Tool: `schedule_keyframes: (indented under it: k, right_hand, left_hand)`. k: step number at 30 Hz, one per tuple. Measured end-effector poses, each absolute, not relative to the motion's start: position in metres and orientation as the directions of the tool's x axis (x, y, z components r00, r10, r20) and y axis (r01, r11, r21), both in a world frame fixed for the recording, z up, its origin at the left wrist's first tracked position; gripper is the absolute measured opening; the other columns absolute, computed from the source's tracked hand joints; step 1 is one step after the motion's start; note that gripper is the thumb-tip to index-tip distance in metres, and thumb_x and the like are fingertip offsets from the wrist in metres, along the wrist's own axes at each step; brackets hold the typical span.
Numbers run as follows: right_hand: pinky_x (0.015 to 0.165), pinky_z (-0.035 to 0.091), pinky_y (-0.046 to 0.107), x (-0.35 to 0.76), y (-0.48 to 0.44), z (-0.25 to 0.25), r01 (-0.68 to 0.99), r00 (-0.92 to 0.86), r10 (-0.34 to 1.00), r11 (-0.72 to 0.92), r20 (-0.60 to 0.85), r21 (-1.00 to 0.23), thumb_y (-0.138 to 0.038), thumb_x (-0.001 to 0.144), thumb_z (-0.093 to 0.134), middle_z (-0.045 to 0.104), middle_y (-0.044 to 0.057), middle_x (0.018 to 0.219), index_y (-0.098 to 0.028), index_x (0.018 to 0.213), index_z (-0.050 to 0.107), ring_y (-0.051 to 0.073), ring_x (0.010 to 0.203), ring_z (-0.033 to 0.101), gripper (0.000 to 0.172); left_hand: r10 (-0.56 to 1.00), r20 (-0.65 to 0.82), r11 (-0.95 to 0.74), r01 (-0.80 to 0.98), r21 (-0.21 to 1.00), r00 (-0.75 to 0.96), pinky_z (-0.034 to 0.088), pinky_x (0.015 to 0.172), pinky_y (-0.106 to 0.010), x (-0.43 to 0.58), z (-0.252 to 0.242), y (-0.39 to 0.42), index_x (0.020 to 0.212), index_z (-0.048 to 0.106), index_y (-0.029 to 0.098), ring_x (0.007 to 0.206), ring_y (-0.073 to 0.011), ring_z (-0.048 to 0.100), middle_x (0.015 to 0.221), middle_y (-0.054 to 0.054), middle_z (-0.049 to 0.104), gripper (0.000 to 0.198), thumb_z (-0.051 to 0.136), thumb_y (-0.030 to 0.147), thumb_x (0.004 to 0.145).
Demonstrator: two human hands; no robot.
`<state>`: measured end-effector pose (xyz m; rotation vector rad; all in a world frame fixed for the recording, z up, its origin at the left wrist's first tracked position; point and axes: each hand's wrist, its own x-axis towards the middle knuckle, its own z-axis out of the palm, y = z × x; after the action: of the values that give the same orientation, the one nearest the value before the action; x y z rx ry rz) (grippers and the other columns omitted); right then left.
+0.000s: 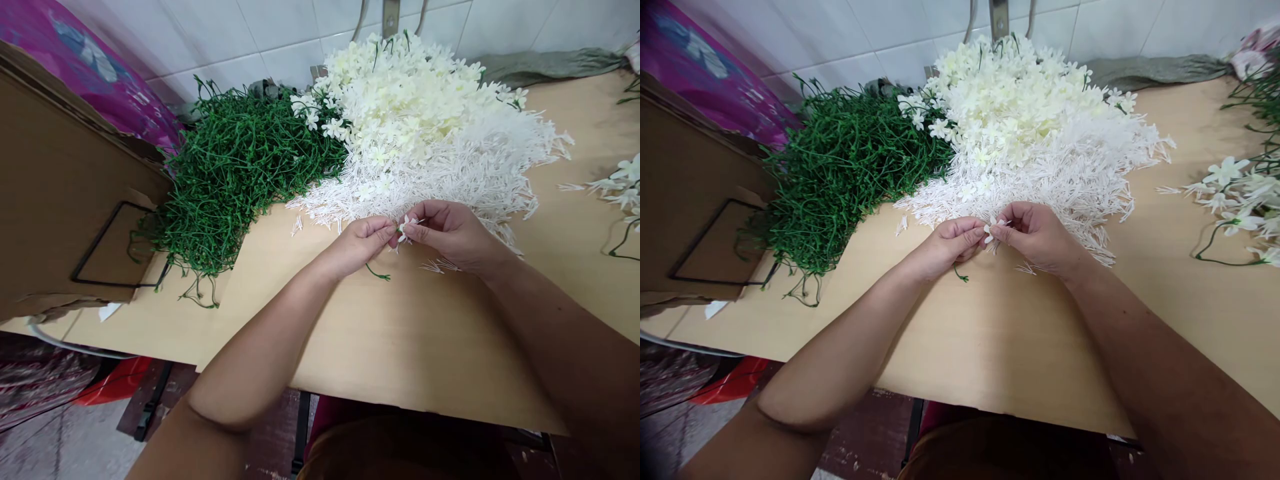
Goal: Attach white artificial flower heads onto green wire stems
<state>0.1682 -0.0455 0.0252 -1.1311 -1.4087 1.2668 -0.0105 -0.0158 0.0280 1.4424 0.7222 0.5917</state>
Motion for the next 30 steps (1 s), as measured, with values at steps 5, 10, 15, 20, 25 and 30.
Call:
schedule_keyframes:
  k: [5,10,15,20,25,30]
  right_hand:
    - [0.059,0.044,0.028,0.1673,-0.0452,0.0244,0.064,-0.190,0.981,0.054,0.041,-0.996,-0.056,0.065,0.082,0.058,-0.001,0.066,-0.020,0.068,0.059,0.013,0.066,0.055,0.043]
    - [0.059,0.044,0.028,0.1641,-0.0448,0.0229,0.078,-0.138,0.990,0.045,0.034,-0.996,-0.051,0.061,0.085,0.058,-0.001,0.066,-0.021,0.069,0.059,0.013,0.064,0.055,0.041]
    - [0.060,0.045,0.028,0.1618,-0.0448,0.0228,0.092,-0.124,0.992,0.040,0.029,-0.995,-0.048,0.060,0.086,0.058,-0.002,0.064,-0.022,0.067,0.059,0.013,0.062,0.054,0.038]
    - [0.059,0.044,0.028,0.1597,-0.0465,0.0232,0.113,-0.133,0.990,0.065,0.050,-0.991,-0.047,0.062,0.085,0.058,-0.001,0.064,-0.021,0.067,0.059,0.013,0.062,0.053,0.037]
    - [0.057,0.043,0.028,0.1585,-0.0475,0.0236,0.067,-0.155,0.987,0.050,0.039,-0.996,-0.046,0.062,0.086,0.056,-0.002,0.062,-0.022,0.069,0.061,0.013,0.061,0.051,0.036]
    - [0.060,0.044,0.028,0.1610,-0.0457,0.0228,-0.012,-0.241,0.971,-0.004,-0.001,-1.000,-0.048,0.060,0.088,0.057,-0.002,0.062,-0.021,0.066,0.059,0.013,0.062,0.053,0.040]
  left_hand:
    - [0.753,-0.100,0.108,0.029,0.994,0.650,0.011,0.046,-0.025,-0.0101,0.0263,-0.0158,0.068,0.052,0.017,0.043,-0.0052,0.020,0.045,0.009,0.029,0.051,0.068,0.066,0.071]
    - [0.772,-0.095,0.110,0.014,0.994,0.628,0.012,0.046,-0.024,-0.0088,0.0256,-0.0161,0.066,0.049,0.018,0.044,-0.0051,0.021,0.045,0.009,0.027,0.051,0.069,0.065,0.071]
    - [0.780,-0.054,0.062,0.008,0.998,0.624,0.017,0.048,-0.024,-0.0077,0.0247,-0.0170,0.065,0.049,0.017,0.048,-0.0055,0.027,0.050,0.008,0.033,0.051,0.067,0.064,0.073]
    - [0.795,-0.026,0.049,-0.021,0.999,0.606,0.021,0.050,-0.023,-0.0070,0.0225,-0.0166,0.065,0.048,0.017,0.053,-0.0062,0.033,0.053,0.007,0.037,0.051,0.069,0.063,0.072]
    - [0.792,-0.064,0.083,-0.003,0.997,0.607,0.024,0.052,-0.023,-0.0069,0.0226,-0.0151,0.065,0.049,0.017,0.055,-0.0065,0.035,0.055,0.006,0.038,0.043,0.068,0.053,0.079]
    - [0.759,-0.098,0.089,0.047,0.995,0.643,0.025,0.052,-0.023,-0.0099,0.0260,-0.0144,0.063,0.049,0.016,0.055,-0.0072,0.035,0.055,0.005,0.038,0.042,0.067,0.049,0.081]
